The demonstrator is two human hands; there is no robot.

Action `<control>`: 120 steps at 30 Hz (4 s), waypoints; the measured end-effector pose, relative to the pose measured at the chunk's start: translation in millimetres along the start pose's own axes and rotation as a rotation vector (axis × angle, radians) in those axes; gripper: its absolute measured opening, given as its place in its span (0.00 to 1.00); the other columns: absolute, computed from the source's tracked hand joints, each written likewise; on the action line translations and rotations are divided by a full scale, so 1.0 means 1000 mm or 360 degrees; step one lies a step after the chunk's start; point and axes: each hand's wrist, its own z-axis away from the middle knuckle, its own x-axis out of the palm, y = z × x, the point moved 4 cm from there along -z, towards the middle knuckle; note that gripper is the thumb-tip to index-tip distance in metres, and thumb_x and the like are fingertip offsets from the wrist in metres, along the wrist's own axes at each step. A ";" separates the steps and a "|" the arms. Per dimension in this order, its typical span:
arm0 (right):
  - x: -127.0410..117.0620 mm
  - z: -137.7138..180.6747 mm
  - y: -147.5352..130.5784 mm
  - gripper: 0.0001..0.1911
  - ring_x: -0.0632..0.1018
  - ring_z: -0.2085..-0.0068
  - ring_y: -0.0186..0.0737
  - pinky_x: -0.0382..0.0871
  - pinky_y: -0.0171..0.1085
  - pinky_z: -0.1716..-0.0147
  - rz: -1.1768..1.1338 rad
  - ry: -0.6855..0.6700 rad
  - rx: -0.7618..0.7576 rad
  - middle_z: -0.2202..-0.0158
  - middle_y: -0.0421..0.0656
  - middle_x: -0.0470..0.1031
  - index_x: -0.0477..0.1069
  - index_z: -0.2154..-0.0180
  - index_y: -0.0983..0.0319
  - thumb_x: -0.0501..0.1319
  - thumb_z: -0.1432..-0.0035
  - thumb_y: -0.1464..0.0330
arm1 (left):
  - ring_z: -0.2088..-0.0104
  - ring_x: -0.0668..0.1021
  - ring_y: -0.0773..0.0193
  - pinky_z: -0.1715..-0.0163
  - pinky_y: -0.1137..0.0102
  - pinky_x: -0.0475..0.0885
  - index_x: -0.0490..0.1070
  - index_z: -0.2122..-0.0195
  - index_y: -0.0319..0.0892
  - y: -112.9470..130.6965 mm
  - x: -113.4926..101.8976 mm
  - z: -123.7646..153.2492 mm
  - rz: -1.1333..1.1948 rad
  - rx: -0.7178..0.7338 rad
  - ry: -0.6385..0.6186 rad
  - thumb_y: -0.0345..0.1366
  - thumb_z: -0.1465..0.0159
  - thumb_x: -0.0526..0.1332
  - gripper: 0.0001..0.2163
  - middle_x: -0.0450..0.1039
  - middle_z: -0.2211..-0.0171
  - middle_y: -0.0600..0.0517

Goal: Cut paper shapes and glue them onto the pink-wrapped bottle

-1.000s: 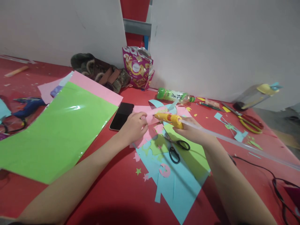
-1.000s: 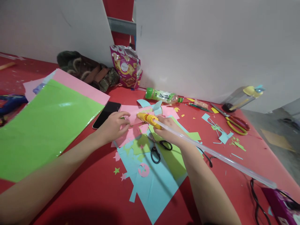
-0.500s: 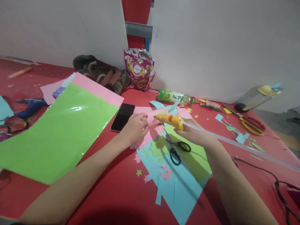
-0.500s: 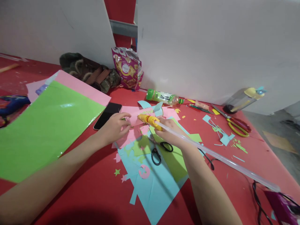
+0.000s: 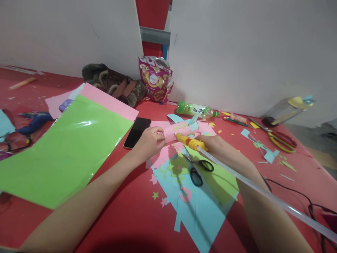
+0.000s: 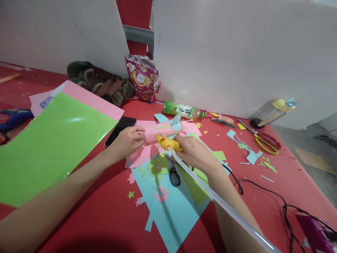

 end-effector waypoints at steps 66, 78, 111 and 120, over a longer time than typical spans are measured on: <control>-0.018 -0.113 -0.015 0.02 0.68 0.68 0.38 0.61 0.36 0.66 0.0006 0.0160 -0.0563 0.71 0.44 0.66 0.70 0.76 0.64 0.59 0.55 0.72 | 0.62 0.70 0.58 0.63 0.62 0.65 0.70 0.65 0.37 0.005 -0.010 0.001 0.0028 -0.0264 -0.0213 0.35 0.44 0.51 0.11 0.67 0.64 0.45; -0.004 -0.136 -0.014 0.03 0.68 0.63 0.40 0.61 0.39 0.61 0.0039 -0.0071 -0.0585 0.69 0.44 0.65 0.72 0.75 0.63 0.61 0.56 0.74 | 0.50 0.63 0.52 0.57 0.57 0.62 0.66 0.59 0.40 0.001 0.001 0.005 -0.0141 -0.0065 -0.0256 0.32 0.44 0.52 0.12 0.60 0.51 0.42; 0.009 -0.097 -0.010 0.13 0.67 0.64 0.43 0.62 0.39 0.64 0.0186 0.0421 -0.0864 0.68 0.50 0.67 0.71 0.70 0.67 0.50 0.54 0.82 | 0.51 0.64 0.56 0.55 0.59 0.59 0.64 0.56 0.39 0.004 0.000 0.006 -0.0217 -0.0131 -0.0374 0.32 0.44 0.50 0.15 0.61 0.52 0.42; 0.018 -0.097 -0.007 0.14 0.65 0.63 0.43 0.62 0.41 0.64 0.0195 0.0453 -0.0848 0.67 0.50 0.64 0.70 0.67 0.67 0.50 0.54 0.83 | 0.50 0.64 0.56 0.55 0.59 0.58 0.63 0.55 0.40 0.004 0.000 0.007 -0.0218 -0.0116 -0.0374 0.33 0.43 0.49 0.15 0.61 0.52 0.42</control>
